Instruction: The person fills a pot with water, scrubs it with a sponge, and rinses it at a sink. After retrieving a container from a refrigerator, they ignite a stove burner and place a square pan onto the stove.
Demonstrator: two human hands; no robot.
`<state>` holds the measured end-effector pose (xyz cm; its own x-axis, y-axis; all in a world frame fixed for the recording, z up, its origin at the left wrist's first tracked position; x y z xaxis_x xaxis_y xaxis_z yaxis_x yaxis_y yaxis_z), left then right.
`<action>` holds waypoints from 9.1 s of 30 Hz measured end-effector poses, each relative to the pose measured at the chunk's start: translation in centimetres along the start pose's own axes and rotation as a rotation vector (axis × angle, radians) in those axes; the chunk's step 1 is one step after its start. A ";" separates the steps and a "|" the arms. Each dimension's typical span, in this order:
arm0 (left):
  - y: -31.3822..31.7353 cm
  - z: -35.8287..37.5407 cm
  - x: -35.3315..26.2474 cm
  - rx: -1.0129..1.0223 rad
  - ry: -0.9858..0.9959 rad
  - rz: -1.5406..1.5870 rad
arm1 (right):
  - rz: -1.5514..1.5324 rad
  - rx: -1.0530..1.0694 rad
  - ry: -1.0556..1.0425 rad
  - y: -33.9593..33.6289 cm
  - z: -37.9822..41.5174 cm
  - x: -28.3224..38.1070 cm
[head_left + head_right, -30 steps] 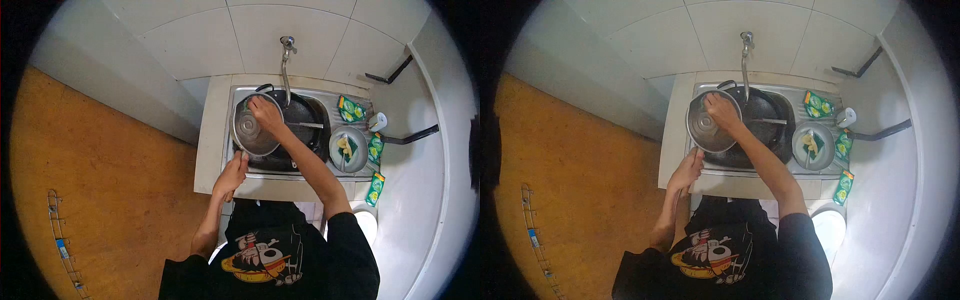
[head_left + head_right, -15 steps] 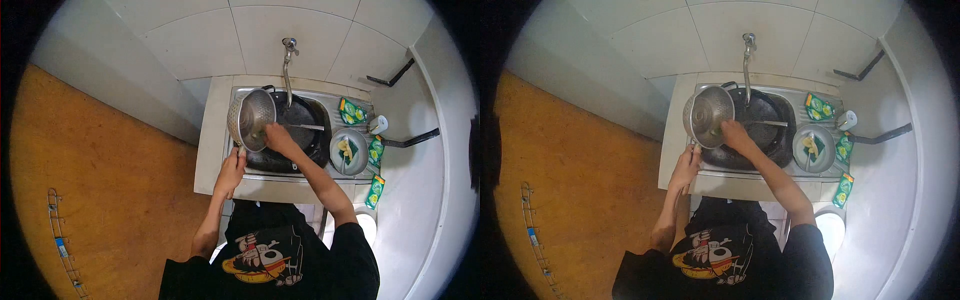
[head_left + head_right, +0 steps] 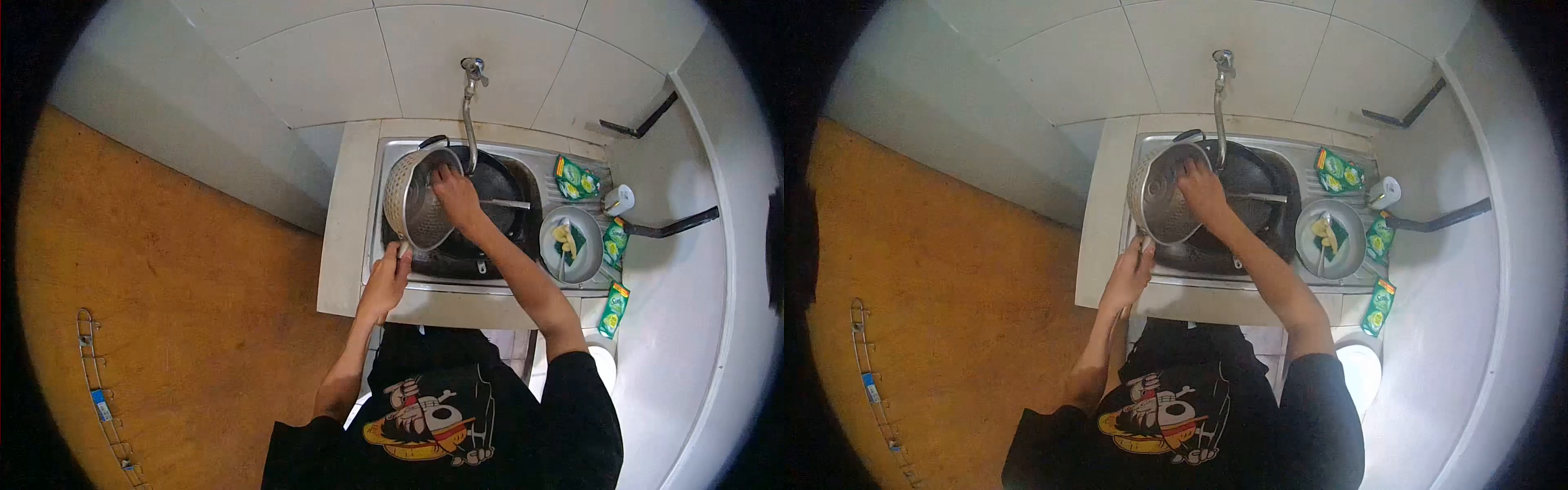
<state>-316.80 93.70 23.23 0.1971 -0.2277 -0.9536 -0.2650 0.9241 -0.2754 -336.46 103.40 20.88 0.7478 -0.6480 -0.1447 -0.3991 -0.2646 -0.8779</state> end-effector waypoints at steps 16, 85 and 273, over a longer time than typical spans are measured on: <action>1.5 -3.1 0.8 0.039 -0.021 0.030 | -1.150 0.255 0.104 0.6 2.7 3.1; -0.7 -1.8 3.8 0.210 -0.403 0.390 | -0.709 0.772 -0.372 4.6 0.2 4.4; 2.2 -3.8 0.4 0.208 -0.435 0.652 | -1.180 0.335 0.843 6.4 11.2 -5.4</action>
<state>-320.94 94.49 21.78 0.4243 0.4763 -0.7701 -0.2803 0.8778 0.3884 -337.13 113.20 10.92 -0.0211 -0.4252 0.9048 0.4286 -0.8215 -0.3761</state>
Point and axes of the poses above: each hand's wrist, its own z-axis away from the middle knuckle, its own y-axis out of the palm, x = y × z, the point moved 2 cm from there along -z, towards the middle knuckle, and after that the axes turned 15 degrees about z, right-handed, at the moved point
